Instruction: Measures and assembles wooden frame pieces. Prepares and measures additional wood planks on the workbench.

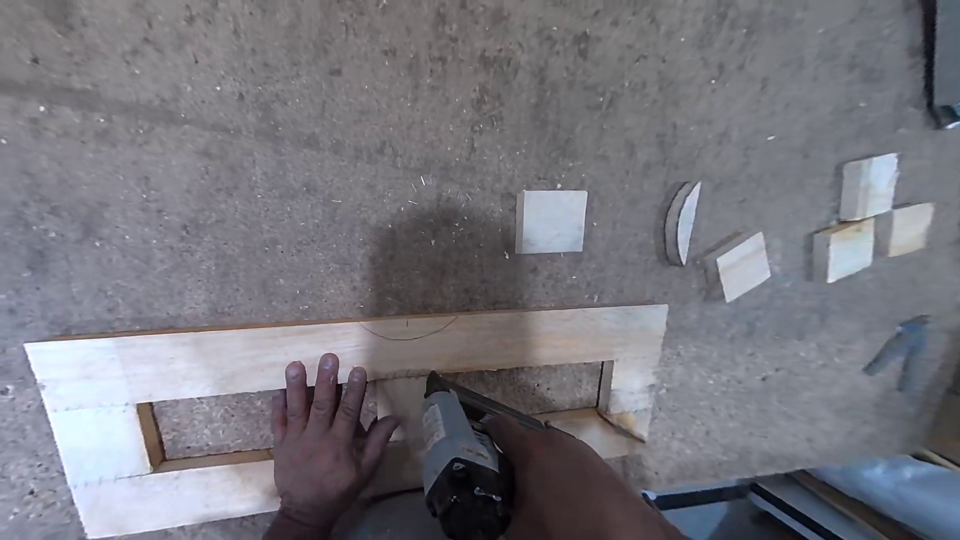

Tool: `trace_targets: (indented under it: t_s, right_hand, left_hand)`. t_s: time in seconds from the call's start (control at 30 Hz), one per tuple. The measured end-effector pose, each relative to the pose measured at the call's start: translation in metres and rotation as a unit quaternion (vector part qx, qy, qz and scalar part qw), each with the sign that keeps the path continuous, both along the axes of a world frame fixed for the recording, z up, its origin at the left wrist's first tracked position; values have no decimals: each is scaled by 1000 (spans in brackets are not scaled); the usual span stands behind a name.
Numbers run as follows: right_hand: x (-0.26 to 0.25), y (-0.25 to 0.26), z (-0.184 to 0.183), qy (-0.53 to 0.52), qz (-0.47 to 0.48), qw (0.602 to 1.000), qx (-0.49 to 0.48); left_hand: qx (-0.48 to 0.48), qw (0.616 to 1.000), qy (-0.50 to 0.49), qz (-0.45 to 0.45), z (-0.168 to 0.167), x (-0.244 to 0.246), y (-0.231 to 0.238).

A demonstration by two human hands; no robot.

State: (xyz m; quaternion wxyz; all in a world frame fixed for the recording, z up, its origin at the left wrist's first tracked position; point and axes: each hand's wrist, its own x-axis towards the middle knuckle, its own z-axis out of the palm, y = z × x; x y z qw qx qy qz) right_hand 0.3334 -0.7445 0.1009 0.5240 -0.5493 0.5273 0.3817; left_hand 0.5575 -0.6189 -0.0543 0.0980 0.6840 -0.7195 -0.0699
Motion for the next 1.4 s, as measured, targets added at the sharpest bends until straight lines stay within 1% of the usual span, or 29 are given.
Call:
trace_targets:
  t_s: [0.43, 0.5, 0.6, 0.7, 0.83, 0.97, 1.03, 1.13, 1.27, 1.4]
  right_hand:
    - [3, 7, 1, -4, 6, 999, -38]
    - [4, 15, 6, 0, 11, 1000, -16]
    - [-4, 41, 12, 5, 15, 999, 44]
    - [-9, 56, 9, -14, 40, 996, 80]
    - [-1, 62, -1, -76, 65, 994, 46]
    - [18, 68, -5, -104, 83, 991, 13]
    - [25, 68, -5, -110, 89, 990, 11]
    - [32, 70, -4, -101, 95, 990, 11]
    - [39, 69, 2, -64, 91, 994, 20]
    - [39, 68, 4, -43, 82, 995, 34]
  left_hand:
    - [19, 1000, 3, 6, 2, 1, 3]
    - [15, 1000, 4, 3, 3, 1, 4]
    - [14, 1000, 2, 2, 3, 2, 4]
    - [18, 1000, 3, -2, 2, 1, 8]
    - [23, 1000, 14, -3, -2, 0, 13]
    - [26, 1000, 11, -1, -4, 1, 14]
    - [26, 1000, 9, -1, -4, 1, 14]
    - [34, 999, 10, 1, -2, 0, 13]
    - [34, 999, 13, -1, -1, 0, 13]
    - [32, 999, 7, 2, -3, 0, 12]
